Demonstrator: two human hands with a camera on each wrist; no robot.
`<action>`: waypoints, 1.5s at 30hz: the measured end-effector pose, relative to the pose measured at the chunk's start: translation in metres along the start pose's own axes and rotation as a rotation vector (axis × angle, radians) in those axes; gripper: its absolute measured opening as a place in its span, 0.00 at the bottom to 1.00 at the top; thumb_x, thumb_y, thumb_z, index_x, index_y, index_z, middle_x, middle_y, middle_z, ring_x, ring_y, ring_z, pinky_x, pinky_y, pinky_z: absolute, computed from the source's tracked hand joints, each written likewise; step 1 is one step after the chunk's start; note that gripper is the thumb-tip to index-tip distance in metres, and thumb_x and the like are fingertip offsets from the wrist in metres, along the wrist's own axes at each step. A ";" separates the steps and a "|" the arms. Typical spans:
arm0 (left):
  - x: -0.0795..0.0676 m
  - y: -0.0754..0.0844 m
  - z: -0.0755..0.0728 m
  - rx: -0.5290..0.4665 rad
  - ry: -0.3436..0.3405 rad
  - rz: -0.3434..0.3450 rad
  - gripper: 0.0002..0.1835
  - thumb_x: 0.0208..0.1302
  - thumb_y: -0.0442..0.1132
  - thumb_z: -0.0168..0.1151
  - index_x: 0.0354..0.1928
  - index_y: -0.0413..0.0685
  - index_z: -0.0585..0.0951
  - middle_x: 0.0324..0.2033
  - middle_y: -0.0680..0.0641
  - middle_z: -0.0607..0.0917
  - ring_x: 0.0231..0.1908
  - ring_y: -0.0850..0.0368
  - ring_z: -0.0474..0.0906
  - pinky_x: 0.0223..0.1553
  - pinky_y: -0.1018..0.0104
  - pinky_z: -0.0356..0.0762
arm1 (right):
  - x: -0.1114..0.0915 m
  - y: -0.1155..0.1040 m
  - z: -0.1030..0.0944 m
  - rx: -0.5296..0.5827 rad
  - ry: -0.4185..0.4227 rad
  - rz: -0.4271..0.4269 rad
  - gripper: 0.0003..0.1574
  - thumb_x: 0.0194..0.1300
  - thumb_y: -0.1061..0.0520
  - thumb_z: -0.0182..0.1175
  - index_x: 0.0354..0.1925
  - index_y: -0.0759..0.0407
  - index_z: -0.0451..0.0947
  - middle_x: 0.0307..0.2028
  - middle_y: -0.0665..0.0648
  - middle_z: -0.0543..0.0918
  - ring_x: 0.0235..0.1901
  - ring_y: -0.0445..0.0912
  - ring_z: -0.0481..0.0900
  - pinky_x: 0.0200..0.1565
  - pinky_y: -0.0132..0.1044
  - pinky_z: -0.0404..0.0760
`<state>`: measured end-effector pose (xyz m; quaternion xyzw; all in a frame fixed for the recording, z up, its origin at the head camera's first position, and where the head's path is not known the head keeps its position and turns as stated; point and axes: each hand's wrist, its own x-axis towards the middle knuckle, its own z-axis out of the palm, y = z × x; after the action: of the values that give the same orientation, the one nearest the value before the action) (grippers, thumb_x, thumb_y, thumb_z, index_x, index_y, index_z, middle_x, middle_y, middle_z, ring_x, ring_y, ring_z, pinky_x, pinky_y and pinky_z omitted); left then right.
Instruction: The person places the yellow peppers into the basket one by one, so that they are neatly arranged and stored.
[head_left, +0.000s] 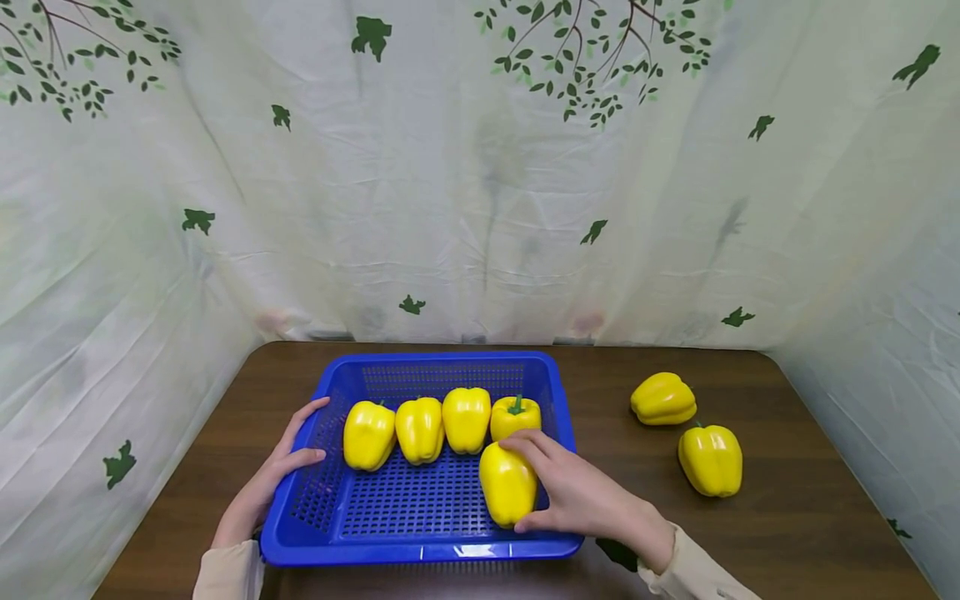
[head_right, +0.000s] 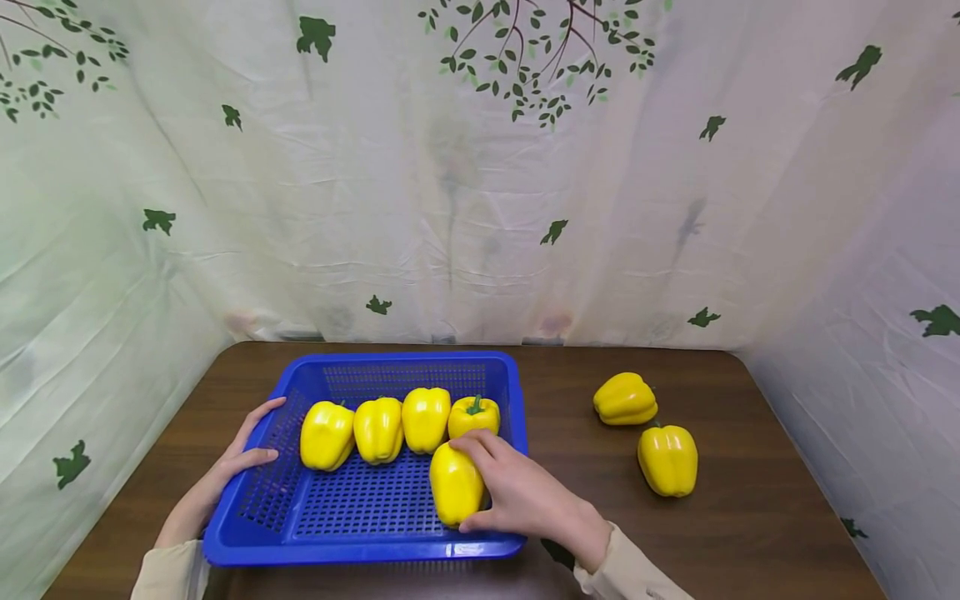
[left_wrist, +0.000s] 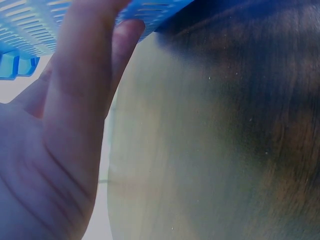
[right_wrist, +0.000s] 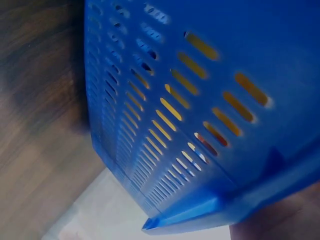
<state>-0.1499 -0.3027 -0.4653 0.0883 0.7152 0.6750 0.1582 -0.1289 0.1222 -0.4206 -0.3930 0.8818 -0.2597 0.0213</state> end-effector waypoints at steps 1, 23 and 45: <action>0.000 0.000 0.000 0.001 0.000 -0.002 0.35 0.70 0.36 0.43 0.73 0.68 0.44 0.69 0.37 0.42 0.56 0.37 0.62 0.47 0.46 0.73 | 0.001 0.000 0.001 -0.017 -0.003 -0.008 0.54 0.48 0.41 0.74 0.66 0.57 0.61 0.62 0.54 0.65 0.56 0.45 0.69 0.57 0.42 0.70; 0.001 -0.002 0.000 0.027 0.014 0.022 0.36 0.69 0.36 0.43 0.74 0.66 0.44 0.69 0.37 0.41 0.57 0.33 0.58 0.46 0.46 0.72 | 0.011 -0.001 0.008 -0.228 -0.129 -0.025 0.53 0.47 0.36 0.72 0.64 0.59 0.65 0.58 0.57 0.69 0.52 0.46 0.71 0.54 0.38 0.73; 0.002 -0.002 0.000 0.036 0.018 0.034 0.37 0.68 0.36 0.45 0.74 0.66 0.44 0.69 0.37 0.41 0.58 0.31 0.56 0.47 0.45 0.72 | 0.012 -0.005 0.002 -0.267 -0.202 -0.013 0.50 0.49 0.38 0.71 0.62 0.64 0.68 0.58 0.57 0.71 0.54 0.46 0.71 0.57 0.38 0.70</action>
<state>-0.1512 -0.3023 -0.4678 0.0974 0.7271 0.6653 0.1385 -0.1335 0.1098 -0.4184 -0.4223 0.8992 -0.0997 0.0556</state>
